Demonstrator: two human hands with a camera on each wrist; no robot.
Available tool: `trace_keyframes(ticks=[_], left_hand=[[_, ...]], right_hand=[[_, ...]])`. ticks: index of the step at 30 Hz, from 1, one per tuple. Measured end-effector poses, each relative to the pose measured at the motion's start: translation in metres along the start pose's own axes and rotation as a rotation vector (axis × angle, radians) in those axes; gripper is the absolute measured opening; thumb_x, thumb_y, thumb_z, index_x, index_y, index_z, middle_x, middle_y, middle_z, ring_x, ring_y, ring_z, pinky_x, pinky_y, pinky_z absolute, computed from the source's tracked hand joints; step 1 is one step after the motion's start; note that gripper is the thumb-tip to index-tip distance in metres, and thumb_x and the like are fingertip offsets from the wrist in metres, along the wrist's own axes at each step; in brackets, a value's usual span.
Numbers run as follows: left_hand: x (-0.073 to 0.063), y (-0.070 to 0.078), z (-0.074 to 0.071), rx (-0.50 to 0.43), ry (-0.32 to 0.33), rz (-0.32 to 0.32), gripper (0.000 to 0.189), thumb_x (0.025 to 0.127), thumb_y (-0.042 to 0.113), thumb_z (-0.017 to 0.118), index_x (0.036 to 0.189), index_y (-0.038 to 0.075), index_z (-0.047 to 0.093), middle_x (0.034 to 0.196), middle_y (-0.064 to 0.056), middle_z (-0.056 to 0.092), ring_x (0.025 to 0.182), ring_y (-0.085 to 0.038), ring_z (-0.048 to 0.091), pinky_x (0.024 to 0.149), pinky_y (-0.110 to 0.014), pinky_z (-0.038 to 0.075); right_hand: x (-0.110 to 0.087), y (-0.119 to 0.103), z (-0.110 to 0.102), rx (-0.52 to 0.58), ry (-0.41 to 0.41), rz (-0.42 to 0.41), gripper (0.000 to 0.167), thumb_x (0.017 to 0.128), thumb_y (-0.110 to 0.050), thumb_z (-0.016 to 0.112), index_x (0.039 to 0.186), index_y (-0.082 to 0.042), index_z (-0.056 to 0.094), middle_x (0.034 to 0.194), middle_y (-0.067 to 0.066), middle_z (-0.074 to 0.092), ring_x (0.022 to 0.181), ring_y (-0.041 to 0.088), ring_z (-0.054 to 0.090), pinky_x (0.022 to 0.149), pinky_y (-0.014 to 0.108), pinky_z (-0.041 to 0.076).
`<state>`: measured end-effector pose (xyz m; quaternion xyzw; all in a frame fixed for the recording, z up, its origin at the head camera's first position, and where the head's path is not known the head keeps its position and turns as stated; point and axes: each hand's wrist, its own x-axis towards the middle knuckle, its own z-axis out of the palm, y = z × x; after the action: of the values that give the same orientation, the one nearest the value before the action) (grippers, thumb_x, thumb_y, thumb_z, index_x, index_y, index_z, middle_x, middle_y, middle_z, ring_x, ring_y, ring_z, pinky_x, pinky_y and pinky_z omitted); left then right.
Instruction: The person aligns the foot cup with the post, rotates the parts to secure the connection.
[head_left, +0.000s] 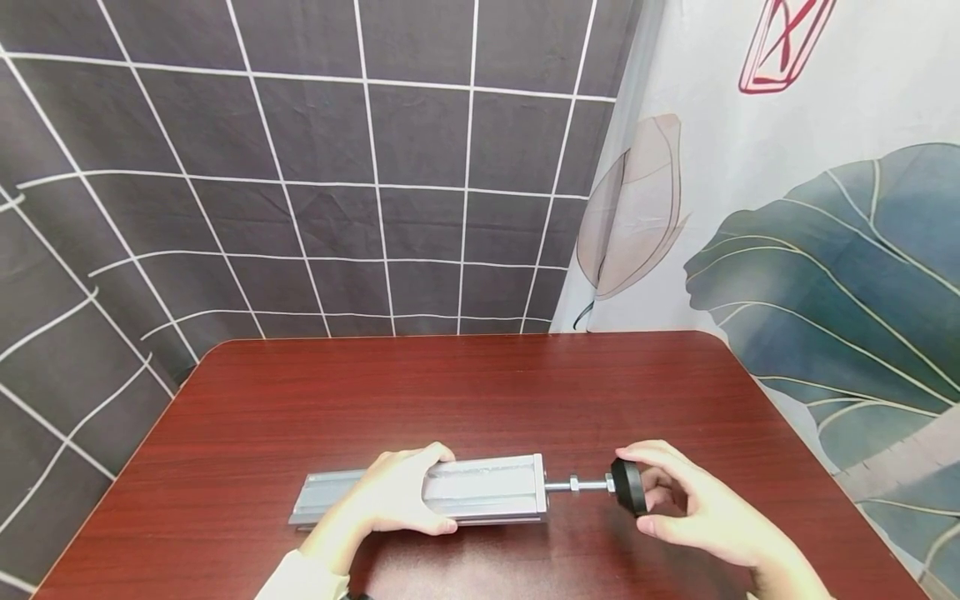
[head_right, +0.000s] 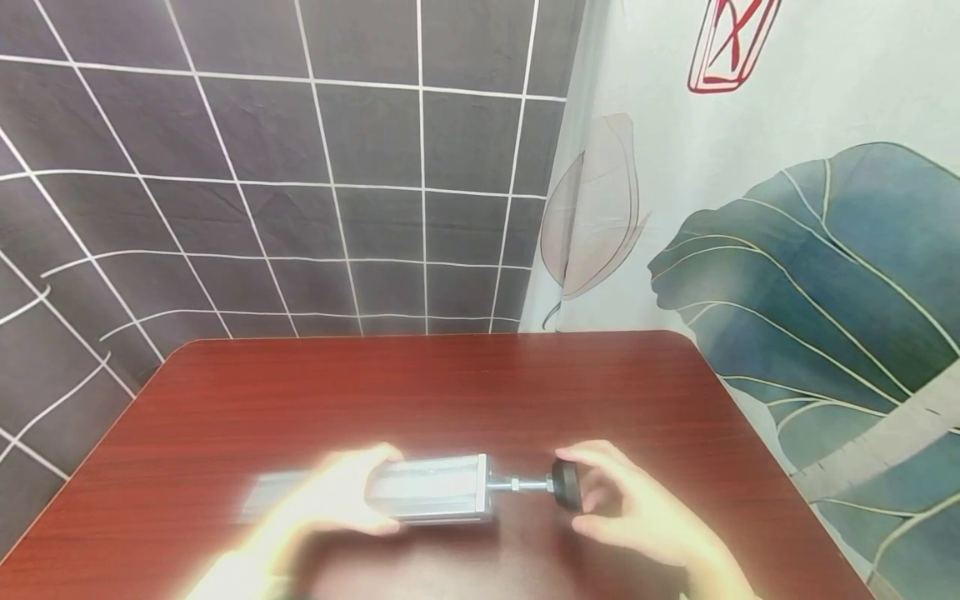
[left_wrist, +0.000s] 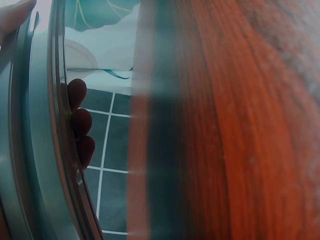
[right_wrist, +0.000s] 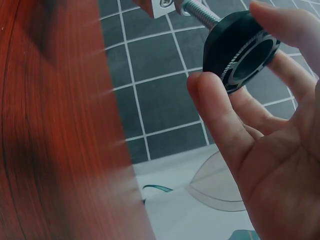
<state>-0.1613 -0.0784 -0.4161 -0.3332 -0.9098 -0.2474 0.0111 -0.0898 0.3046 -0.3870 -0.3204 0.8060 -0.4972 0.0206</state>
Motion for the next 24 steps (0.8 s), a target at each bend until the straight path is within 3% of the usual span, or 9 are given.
trace_keyframes(ticks=[5, 8, 13, 20, 24], left_hand=[[0.0000, -0.0004, 0.0002, -0.007, -0.004, -0.001, 0.063, 0.054, 0.053, 0.078, 0.107, 0.025, 0.057, 0.095, 0.014, 0.064, 0.079, -0.007, 0.059, 0.069, -0.031, 0.045], [0.0001, -0.0012, 0.0011, -0.002, -0.003, 0.000, 0.063, 0.054, 0.054, 0.078, 0.107, 0.025, 0.057, 0.095, 0.015, 0.064, 0.080, -0.005, 0.059, 0.071, -0.033, 0.045], [0.0003, -0.0018, 0.0018, 0.002, 0.002, 0.000, 0.063, 0.053, 0.054, 0.078, 0.106, 0.026, 0.057, 0.094, 0.016, 0.063, 0.079, -0.003, 0.058, 0.071, -0.034, 0.044], [0.0005, -0.0007, 0.0011, 0.001, 0.009, 0.003, 0.063, 0.053, 0.054, 0.078, 0.106, 0.026, 0.057, 0.094, 0.015, 0.064, 0.078, -0.005, 0.058, 0.069, -0.032, 0.045], [0.0006, -0.0003, 0.0010, 0.003, 0.004, 0.003, 0.063, 0.053, 0.053, 0.078, 0.106, 0.026, 0.057, 0.094, 0.014, 0.064, 0.079, -0.006, 0.059, 0.069, -0.033, 0.044]], right_hand=[[0.0024, -0.0015, 0.0013, -0.039, 0.054, 0.017, 0.062, 0.077, 0.006, 0.069, 0.133, -0.007, 0.044, 0.082, 0.000, 0.048, 0.066, 0.014, 0.048, 0.053, 0.025, 0.041], [0.0033, -0.0017, 0.0017, -0.019, 0.062, 0.044, 0.060, 0.079, 0.005, 0.067, 0.133, -0.008, 0.044, 0.074, 0.000, 0.051, 0.061, 0.012, 0.050, 0.051, 0.025, 0.043], [0.0043, -0.0004, 0.0020, 0.062, 0.051, 0.059, 0.054, 0.084, 0.009, 0.058, 0.133, -0.009, 0.045, 0.073, 0.002, 0.057, 0.059, 0.016, 0.057, 0.054, 0.030, 0.048], [0.0056, -0.0019, 0.0033, 0.010, 0.081, 0.126, 0.040, 0.090, 0.003, 0.051, 0.126, -0.015, 0.051, 0.070, -0.003, 0.061, 0.054, 0.014, 0.060, 0.059, 0.030, 0.048], [0.0064, -0.0016, 0.0036, 0.060, 0.063, 0.143, 0.032, 0.092, 0.003, 0.047, 0.123, -0.004, 0.049, 0.069, 0.000, 0.062, 0.053, 0.018, 0.061, 0.054, 0.032, 0.049]])
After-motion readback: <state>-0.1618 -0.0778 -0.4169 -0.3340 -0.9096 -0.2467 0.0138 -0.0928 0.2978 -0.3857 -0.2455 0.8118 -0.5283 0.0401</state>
